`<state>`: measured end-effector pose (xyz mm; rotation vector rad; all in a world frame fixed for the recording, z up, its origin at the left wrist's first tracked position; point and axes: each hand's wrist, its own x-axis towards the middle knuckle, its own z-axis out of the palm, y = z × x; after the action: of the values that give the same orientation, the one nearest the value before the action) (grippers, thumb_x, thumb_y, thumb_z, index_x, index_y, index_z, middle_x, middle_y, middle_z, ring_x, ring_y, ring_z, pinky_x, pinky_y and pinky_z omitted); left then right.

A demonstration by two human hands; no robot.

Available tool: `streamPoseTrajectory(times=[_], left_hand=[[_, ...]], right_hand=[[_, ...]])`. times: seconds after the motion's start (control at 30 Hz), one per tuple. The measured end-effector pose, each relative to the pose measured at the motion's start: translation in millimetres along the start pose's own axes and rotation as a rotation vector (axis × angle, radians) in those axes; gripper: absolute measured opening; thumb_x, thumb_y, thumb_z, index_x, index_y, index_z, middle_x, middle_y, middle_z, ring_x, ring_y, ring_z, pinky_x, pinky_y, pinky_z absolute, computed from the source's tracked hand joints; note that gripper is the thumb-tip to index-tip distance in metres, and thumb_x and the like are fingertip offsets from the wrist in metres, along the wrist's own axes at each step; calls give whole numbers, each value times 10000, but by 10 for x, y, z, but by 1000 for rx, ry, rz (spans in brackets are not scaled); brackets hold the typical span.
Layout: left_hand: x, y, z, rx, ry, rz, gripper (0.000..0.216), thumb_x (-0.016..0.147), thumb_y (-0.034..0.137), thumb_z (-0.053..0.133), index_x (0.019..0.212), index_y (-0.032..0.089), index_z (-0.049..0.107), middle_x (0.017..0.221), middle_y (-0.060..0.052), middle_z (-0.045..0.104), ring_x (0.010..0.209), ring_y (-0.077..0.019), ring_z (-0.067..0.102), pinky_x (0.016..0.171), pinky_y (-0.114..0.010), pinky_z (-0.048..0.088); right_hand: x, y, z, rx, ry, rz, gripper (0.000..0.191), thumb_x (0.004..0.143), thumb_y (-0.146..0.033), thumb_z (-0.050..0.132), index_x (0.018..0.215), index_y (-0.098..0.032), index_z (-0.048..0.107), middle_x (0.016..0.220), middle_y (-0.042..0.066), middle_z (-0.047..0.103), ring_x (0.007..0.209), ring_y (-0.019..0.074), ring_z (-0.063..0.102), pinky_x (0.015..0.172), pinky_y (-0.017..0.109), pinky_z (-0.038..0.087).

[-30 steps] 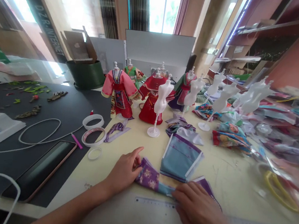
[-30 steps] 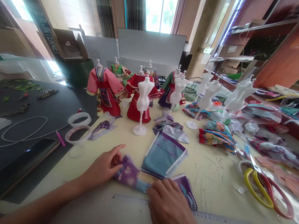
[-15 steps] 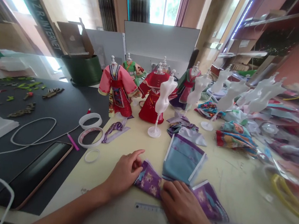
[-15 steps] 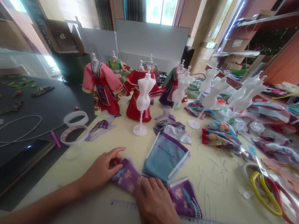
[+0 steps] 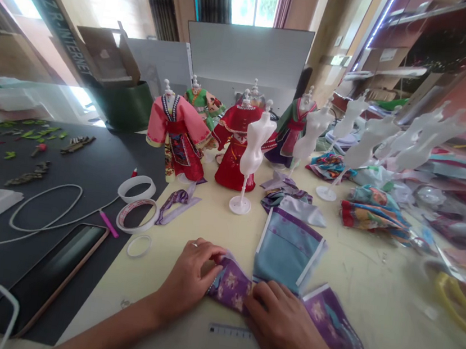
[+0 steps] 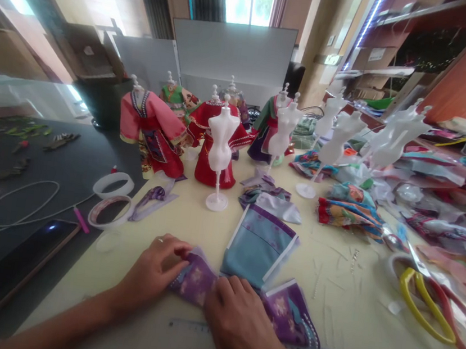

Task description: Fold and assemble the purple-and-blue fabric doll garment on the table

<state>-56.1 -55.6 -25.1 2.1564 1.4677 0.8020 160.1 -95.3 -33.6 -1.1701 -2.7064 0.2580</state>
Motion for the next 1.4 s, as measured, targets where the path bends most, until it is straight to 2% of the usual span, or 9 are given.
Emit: streamPoseTrajectory(times=[0.1,0.2,0.4,0.5,0.8,1.0,1.17,1.4], left_hand=[[-15,-17,13,59,26,82,60,814,145,529,812,195,561,812,-14,621,832,-176,540,818,-346,404],[-20,-25,27,47,29,138,78,826,154,529,769,196,562,796,-7,634,832,-171,541,838,-350,390],[2,-24,15,-1,-41,-46,108,825,212,532,829,229,638,829,-23,628,876,-193,536,803,-334,429],[30,-11,6,5,-65,-90,115,822,216,529,825,225,643,815,-15,636,849,-190,541,811,-349,423],[104,39,0,49,-85,-117,121,809,198,538,812,225,656,826,8,678,833,-180,563,839,-363,390],[99,45,5,90,-78,-92,144,816,196,518,812,222,659,839,3,685,830,-184,563,837,-374,388],[111,35,-6,84,-109,-107,138,815,219,520,789,224,655,822,-3,684,823,-192,564,847,-385,379],[137,19,-27,58,-144,-126,106,793,213,554,758,225,653,792,20,673,804,-174,566,846,-365,361]], right_hand=[[11,4,1,12,11,1,99,857,-117,474,903,-192,520,890,38,527,792,182,475,686,319,389],[18,6,1,12,42,-7,90,863,-126,468,889,-189,528,865,36,528,780,176,481,677,309,390],[-1,17,3,9,70,-15,86,864,-135,469,877,-188,536,857,37,530,776,177,487,667,309,386],[-5,30,-5,14,63,-18,89,865,-132,466,873,-192,532,856,33,530,778,180,485,670,315,386],[13,11,-56,60,55,-75,76,842,-168,510,904,-179,553,944,49,552,863,208,472,725,352,403],[2,31,-25,59,100,-160,114,847,-126,475,789,-171,562,815,36,554,783,183,460,700,339,374],[38,8,-35,104,142,-108,127,866,-158,461,794,-169,566,791,33,546,750,172,461,669,319,372],[42,-47,-74,184,86,-9,116,864,-164,473,801,-174,570,825,38,554,774,179,472,687,314,376]])
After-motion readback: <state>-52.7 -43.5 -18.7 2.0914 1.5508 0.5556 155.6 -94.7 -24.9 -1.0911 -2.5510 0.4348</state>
